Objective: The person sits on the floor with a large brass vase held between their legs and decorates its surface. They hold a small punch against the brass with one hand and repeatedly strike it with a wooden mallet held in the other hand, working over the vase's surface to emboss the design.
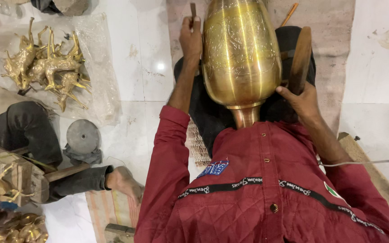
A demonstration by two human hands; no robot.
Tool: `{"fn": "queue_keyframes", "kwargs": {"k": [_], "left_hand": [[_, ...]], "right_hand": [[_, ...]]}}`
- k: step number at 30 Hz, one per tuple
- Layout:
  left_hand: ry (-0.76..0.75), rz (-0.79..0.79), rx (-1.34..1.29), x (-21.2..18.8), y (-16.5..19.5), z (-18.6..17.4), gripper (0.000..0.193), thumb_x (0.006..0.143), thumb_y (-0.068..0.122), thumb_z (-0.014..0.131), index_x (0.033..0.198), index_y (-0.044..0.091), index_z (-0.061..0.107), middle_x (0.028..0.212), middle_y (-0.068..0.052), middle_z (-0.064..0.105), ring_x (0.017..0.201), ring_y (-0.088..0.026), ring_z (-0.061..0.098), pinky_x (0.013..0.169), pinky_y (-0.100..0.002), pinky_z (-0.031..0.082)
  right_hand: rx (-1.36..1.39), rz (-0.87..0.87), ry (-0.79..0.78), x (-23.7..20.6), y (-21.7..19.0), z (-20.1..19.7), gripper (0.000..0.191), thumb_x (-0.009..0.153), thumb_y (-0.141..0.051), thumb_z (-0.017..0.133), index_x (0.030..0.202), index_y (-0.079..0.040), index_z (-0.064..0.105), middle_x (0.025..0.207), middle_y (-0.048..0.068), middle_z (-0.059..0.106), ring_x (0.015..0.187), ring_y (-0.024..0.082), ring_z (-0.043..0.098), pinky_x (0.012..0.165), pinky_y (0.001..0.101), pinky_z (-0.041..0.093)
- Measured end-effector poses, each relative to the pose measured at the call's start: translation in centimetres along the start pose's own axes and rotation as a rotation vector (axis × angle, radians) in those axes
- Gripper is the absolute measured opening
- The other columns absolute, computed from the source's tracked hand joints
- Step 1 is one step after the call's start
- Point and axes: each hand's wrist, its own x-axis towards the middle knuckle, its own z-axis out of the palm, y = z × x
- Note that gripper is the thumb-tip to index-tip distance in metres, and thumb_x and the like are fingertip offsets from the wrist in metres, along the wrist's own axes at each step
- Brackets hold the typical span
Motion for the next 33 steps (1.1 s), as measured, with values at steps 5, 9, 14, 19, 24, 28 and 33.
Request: {"fn": "queue_keyframes", "kwargs": {"k": [5, 9, 14, 19, 24, 28, 33], "left_hand": [[-0.201, 0.449, 0.022, -1.8, 4.0, -2.1, 0.025, 0.105, 0.024, 0.068, 0.125, 0.009, 0.073, 0.112, -0.015, 0.076, 0.095, -0.021, 0.078, 0.08, -0.035, 0.069], [-0.878, 0.336, -0.14, -5.2, 7.6, -0.9, 0.026, 0.101, 0.016, 0.069, 0.125, 0.006, 0.066, 0.105, -0.011, 0.078, 0.085, -0.017, 0.081, 0.074, -0.029, 0.068], [-1.223, 0.488, -0.036, -7.2, 10.1, 2.1, 0.024, 0.098, 0.011, 0.078, 0.119, 0.005, 0.07, 0.1, -0.01, 0.078, 0.084, -0.014, 0.079, 0.077, -0.03, 0.07], [-1.222, 0.537, 0.119, -6.9, 9.8, 2.7, 0.041, 0.09, 0.005, 0.076, 0.13, 0.01, 0.069, 0.095, -0.004, 0.081, 0.085, -0.01, 0.08, 0.074, -0.03, 0.065], [-1.244, 0.638, 0.179, -6.6, 8.9, 3.4, 0.043, 0.091, 0.012, 0.084, 0.132, 0.013, 0.069, 0.101, -0.004, 0.081, 0.088, -0.014, 0.08, 0.078, -0.034, 0.066], [-1.246, 0.66, 0.258, -6.1, 8.5, 3.8, 0.051, 0.089, 0.015, 0.085, 0.135, 0.013, 0.065, 0.101, -0.005, 0.08, 0.088, -0.016, 0.08, 0.078, -0.036, 0.065], [-1.228, 0.661, 0.262, -6.0, 8.0, 3.7, 0.054, 0.088, 0.016, 0.085, 0.138, 0.015, 0.065, 0.1, -0.006, 0.08, 0.086, -0.017, 0.079, 0.076, -0.037, 0.064]], "right_hand": [[-0.135, -0.075, 0.126, -2.8, -1.5, -3.7, 0.042, 0.104, -0.024, 0.077, 0.126, 0.006, 0.057, 0.099, 0.01, 0.065, 0.083, 0.016, 0.063, 0.072, 0.0297, 0.053], [-0.377, -0.223, 0.119, -4.9, -4.3, -5.1, 0.054, 0.108, -0.019, 0.067, 0.15, 0.007, 0.045, 0.114, 0.015, 0.065, 0.102, 0.02, 0.064, 0.086, 0.0344, 0.053], [-0.734, -0.388, 0.025, -6.9, -7.3, -5.0, 0.067, 0.096, -0.007, 0.069, 0.158, 0.002, 0.046, 0.123, 0.025, 0.061, 0.111, 0.033, 0.061, 0.095, 0.0421, 0.05], [-0.681, -0.365, 0.064, -6.8, -8.3, -4.8, 0.063, 0.096, -0.004, 0.068, 0.157, -0.001, 0.052, 0.122, 0.024, 0.061, 0.109, 0.036, 0.061, 0.093, 0.0441, 0.051], [-0.828, -0.536, 0.091, -6.0, -7.8, -5.2, 0.059, 0.094, 0.001, 0.069, 0.151, -0.003, 0.056, 0.122, 0.024, 0.063, 0.116, 0.04, 0.061, 0.1, 0.0468, 0.051], [-0.946, -0.528, 0.066, -5.2, -7.5, -5.6, 0.068, 0.088, 0.003, 0.068, 0.154, -0.008, 0.06, 0.127, 0.024, 0.064, 0.114, 0.04, 0.063, 0.099, 0.0465, 0.053], [-0.899, -0.485, 0.036, -4.4, -8.0, -5.7, 0.069, 0.086, 0.005, 0.066, 0.154, -0.009, 0.061, 0.127, 0.024, 0.064, 0.114, 0.041, 0.063, 0.099, 0.0461, 0.053]]}}
